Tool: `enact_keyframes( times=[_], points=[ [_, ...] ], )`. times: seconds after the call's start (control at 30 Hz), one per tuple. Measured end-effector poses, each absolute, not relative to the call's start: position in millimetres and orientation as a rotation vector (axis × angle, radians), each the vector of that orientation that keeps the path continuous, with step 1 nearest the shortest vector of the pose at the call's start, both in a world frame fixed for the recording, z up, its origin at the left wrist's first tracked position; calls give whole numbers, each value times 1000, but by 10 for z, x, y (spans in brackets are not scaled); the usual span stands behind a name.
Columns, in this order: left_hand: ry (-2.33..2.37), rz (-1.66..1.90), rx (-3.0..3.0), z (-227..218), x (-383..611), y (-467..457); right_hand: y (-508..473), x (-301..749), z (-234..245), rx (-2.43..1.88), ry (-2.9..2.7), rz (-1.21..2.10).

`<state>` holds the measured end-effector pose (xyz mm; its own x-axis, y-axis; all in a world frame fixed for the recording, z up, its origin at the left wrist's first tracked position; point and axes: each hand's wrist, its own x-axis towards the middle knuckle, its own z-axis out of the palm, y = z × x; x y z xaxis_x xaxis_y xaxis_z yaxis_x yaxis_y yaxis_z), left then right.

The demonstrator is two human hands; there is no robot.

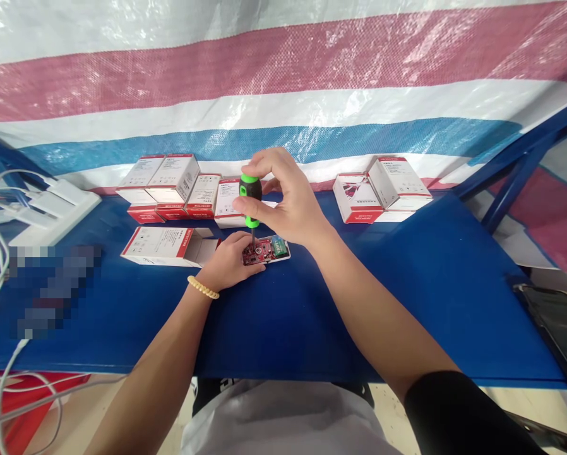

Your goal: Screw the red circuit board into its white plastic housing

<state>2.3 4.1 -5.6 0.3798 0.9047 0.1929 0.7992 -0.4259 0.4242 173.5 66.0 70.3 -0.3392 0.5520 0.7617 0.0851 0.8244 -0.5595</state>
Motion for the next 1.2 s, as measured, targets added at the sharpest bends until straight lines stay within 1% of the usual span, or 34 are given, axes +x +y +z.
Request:
enact_keyframes(
  times=[0.1,0.3,0.37,0.63,0.9,1.2],
  points=[
    [1513,581,2390,-52,27,41,655,1718,709,-553,-1825,440],
    [1498,582,2394,-47,24,41,633,1808,764,-421,-1957,600],
    [1494,587,2396,-51,21,41,614,1810,777,-417,-1988,600],
    [1500,591,2383,-36,32,39,566,1689,788,-554,-1920,317],
    [1515,587,2375,-74,14,44,520,1755,803,-499,-2037,492],
    [1519,580,2380,-46,30,41,532,1648,702,-597,-2095,474]
  ],
)
